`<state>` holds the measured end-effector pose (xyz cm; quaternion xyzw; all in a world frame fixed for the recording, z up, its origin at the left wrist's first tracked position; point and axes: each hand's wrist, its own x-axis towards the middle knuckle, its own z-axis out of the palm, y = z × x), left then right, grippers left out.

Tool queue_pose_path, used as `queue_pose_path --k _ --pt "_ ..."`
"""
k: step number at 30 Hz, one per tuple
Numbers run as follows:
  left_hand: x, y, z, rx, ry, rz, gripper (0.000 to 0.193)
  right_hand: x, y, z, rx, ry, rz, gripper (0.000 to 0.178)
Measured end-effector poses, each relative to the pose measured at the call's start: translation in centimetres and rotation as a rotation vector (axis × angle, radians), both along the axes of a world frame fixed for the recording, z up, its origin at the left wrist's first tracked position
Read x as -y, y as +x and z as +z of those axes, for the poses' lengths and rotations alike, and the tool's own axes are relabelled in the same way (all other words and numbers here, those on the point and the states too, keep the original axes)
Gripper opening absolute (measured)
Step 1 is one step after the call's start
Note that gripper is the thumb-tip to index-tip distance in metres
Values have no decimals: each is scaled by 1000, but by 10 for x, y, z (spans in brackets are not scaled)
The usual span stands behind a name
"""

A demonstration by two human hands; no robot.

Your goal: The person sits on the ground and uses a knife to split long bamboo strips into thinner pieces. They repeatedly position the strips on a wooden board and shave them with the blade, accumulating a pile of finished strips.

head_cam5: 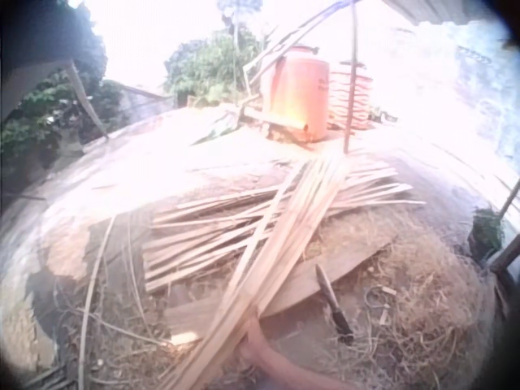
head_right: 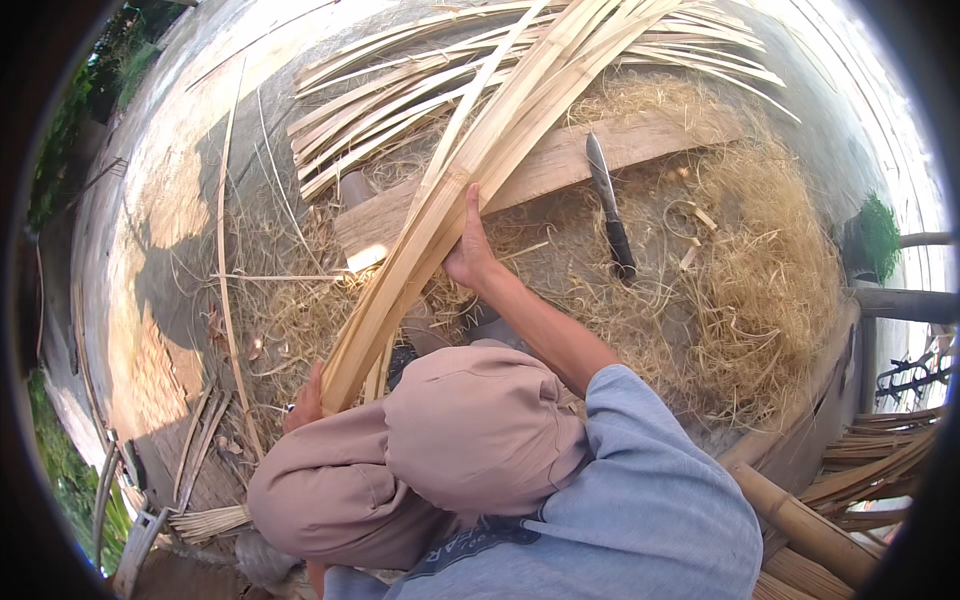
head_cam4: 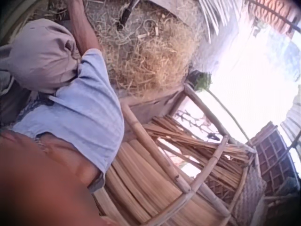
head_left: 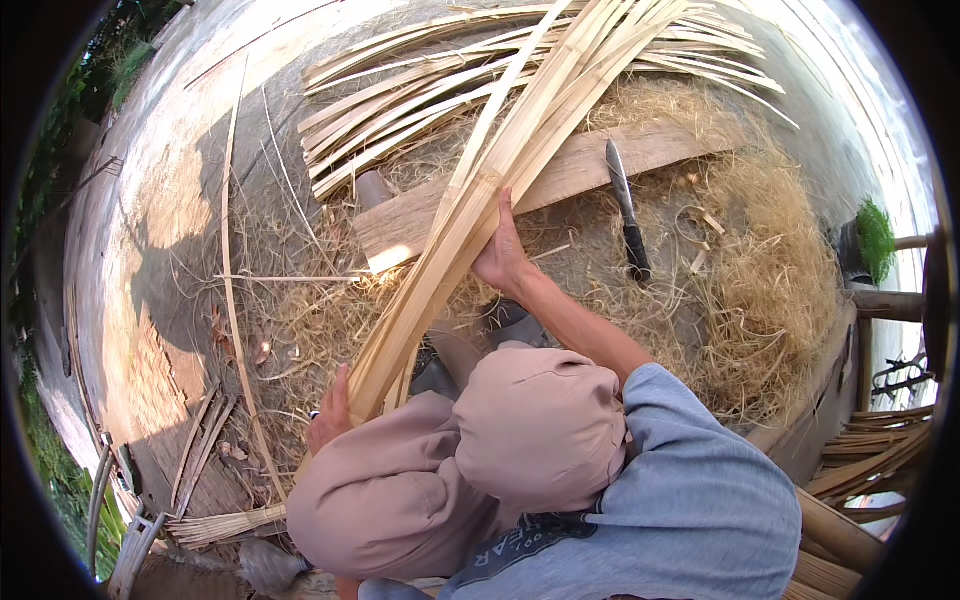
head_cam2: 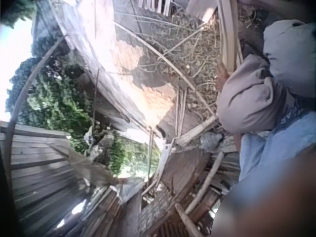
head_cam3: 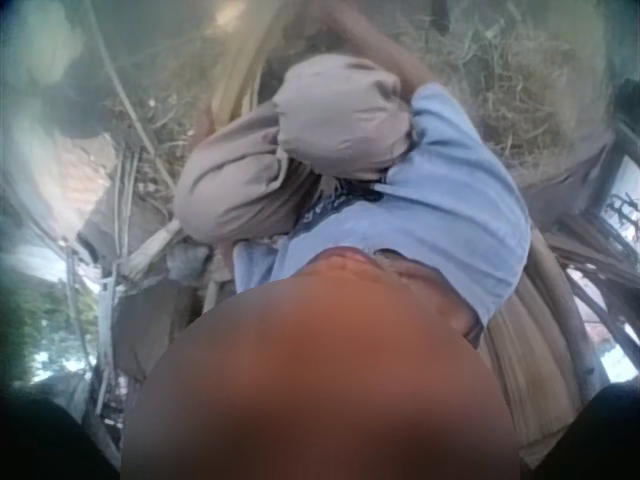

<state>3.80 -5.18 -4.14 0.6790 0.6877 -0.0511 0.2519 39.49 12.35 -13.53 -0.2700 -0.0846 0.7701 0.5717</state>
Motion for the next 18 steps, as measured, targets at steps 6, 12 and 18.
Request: queue_pose_path --k 6,12,18 --pt "19 15 4 -299 240 -35 87 -2 -20 12 57 -9 -77 102" --pt "35 10 -61 -444 761 -194 64 14 -10 54 85 64 -152 93" --pt "24 15 -15 -221 875 -176 84 26 -26 107 78 45 -219 68"
